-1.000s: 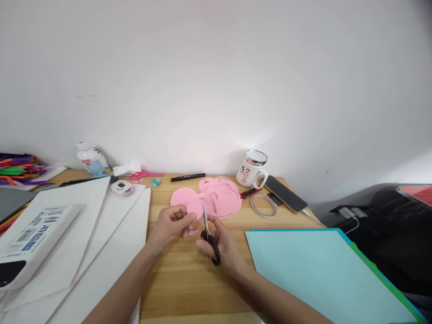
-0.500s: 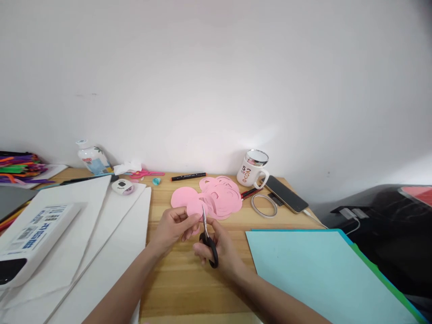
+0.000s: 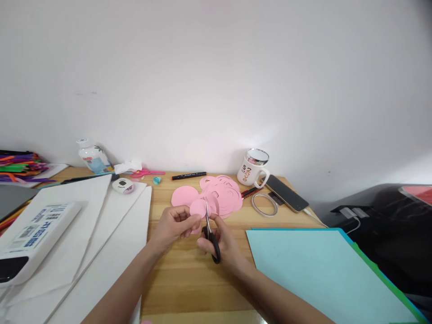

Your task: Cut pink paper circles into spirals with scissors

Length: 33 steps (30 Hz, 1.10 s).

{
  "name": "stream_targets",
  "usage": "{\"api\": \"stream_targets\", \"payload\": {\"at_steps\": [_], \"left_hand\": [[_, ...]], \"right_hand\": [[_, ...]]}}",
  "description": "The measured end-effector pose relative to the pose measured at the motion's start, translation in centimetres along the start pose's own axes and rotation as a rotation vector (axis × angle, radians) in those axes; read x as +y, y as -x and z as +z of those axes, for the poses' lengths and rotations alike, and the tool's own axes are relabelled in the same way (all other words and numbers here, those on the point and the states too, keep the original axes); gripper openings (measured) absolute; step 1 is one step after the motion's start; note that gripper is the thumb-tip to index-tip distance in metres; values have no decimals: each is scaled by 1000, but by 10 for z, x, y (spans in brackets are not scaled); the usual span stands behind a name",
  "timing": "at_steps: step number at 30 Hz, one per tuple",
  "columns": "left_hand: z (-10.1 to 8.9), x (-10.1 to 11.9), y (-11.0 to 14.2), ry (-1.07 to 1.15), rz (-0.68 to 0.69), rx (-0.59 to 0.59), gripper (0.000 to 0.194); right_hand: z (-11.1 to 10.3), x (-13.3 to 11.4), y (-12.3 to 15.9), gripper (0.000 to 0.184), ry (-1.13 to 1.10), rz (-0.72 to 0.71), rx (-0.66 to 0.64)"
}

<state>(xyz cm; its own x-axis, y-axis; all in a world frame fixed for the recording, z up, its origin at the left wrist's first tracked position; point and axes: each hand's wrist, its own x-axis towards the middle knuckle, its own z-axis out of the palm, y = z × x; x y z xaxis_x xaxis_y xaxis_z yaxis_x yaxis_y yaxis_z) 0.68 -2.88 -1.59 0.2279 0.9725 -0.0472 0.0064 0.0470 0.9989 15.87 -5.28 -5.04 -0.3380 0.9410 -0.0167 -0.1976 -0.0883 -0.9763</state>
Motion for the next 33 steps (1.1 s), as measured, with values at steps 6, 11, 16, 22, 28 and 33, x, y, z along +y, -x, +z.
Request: {"api": "stream_targets", "payload": {"at_steps": [6, 11, 16, 22, 28, 33], "left_hand": [[-1, 2, 0, -5, 4, 39, 29], [0, 4, -1, 24, 1, 95, 30], [0, 5, -1, 83, 16, 121, 27], [-1, 8, -2, 160, 34, 191, 27], [1, 0, -1, 104, 25, 107, 30], [4, -4, 1, 21, 23, 67, 32]], "right_hand": [[2, -3, 1, 58, 21, 31, 14], [2, -4, 2, 54, 38, 39, 24], [1, -5, 3, 58, 34, 38, 8], [0, 0, 2, 58, 61, 26, 11], [4, -4, 2, 55, 63, 37, 33], [6, -6, 1, 49, 40, 60, -52]]}}
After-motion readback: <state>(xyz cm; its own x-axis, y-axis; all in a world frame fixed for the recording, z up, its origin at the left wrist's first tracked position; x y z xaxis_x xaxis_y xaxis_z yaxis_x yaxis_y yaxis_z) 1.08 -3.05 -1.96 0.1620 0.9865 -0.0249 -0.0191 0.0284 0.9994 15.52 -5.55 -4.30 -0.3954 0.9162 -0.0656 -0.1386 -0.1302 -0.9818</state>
